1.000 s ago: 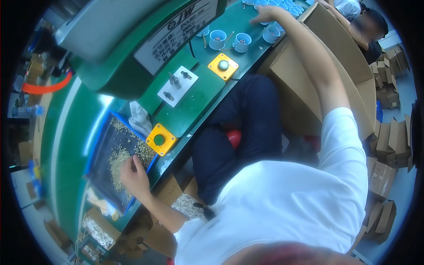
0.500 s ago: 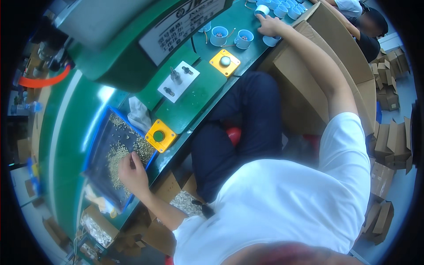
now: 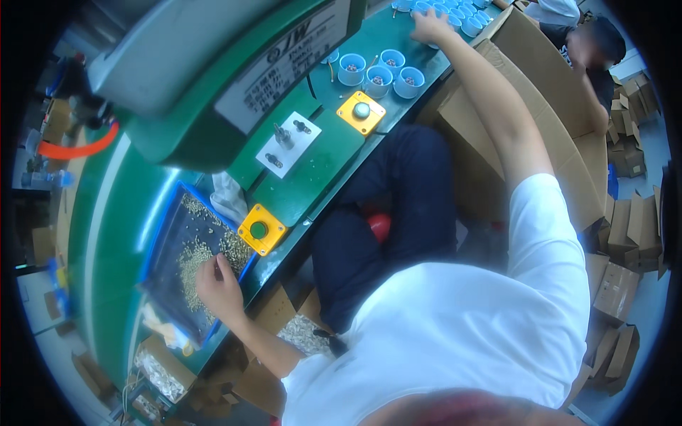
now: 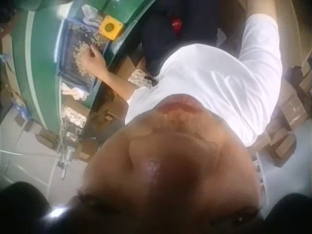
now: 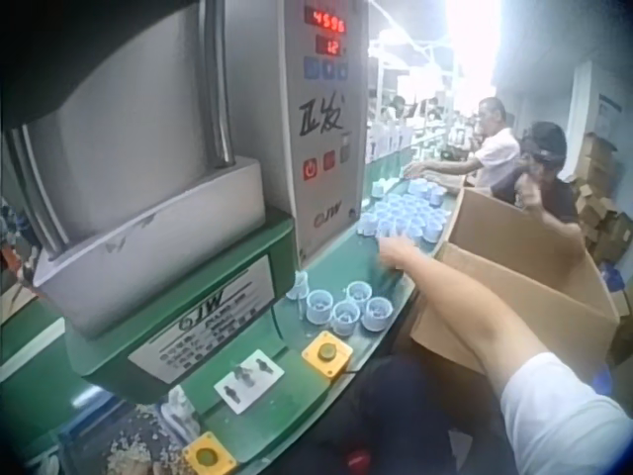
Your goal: Placing small electronic components into containers and processing them through an assembly press machine.
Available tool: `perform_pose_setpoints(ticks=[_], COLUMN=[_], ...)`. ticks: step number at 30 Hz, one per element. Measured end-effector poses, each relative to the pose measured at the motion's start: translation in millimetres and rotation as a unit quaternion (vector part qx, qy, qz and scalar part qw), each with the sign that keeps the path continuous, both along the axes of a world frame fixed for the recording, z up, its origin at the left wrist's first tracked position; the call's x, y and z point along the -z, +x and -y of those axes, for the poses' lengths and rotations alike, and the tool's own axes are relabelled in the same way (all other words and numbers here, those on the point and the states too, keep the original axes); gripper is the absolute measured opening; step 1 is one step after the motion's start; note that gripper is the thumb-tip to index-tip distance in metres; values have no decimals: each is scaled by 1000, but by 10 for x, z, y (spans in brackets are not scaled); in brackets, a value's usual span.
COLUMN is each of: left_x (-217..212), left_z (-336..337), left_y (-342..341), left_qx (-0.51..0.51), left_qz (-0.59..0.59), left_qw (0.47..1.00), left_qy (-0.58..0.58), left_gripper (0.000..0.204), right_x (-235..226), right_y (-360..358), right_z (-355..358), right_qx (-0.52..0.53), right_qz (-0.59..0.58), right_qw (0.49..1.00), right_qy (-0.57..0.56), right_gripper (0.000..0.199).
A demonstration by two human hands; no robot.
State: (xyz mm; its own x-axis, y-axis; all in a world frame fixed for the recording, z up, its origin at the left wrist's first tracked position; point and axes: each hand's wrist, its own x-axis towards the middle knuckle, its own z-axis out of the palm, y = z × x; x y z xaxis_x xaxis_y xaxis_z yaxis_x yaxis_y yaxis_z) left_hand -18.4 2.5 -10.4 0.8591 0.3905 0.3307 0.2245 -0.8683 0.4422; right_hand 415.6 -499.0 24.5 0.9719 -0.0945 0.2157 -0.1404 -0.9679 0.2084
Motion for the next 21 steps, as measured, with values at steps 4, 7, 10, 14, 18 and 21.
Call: perform_pose_setpoints(ticks=[4,7,10,14,18,21], left_x=[-46,12,-4,-10,-1,7], left_z=[25,3,-19,-16,6,1], left_y=[28,26,-14,19,-6,29], left_qx=[-4,-1,6,1,-7,-3], left_qz=[-6,0,-3,-5,-8,-2], left_qw=[1000,1000,1000,1000,1000,1000], left_qy=[-13,-12,-3,2,0,-8], left_gripper=[23,23,23,23,23,23], right_x=[181,148,181,339,134,-4], right_y=[574,644,559,678,491,280], right_z=[635,510,484,717,315,110], right_qx=[-27,-57,-44,-115,-46,-117], right_qz=[-90,-163,-225,-156,-188,-267], right_qw=[996,984,972,981,899,886], right_qy=[4,32,50,24,392,361], right_gripper=[44,45,47,47,48,53])
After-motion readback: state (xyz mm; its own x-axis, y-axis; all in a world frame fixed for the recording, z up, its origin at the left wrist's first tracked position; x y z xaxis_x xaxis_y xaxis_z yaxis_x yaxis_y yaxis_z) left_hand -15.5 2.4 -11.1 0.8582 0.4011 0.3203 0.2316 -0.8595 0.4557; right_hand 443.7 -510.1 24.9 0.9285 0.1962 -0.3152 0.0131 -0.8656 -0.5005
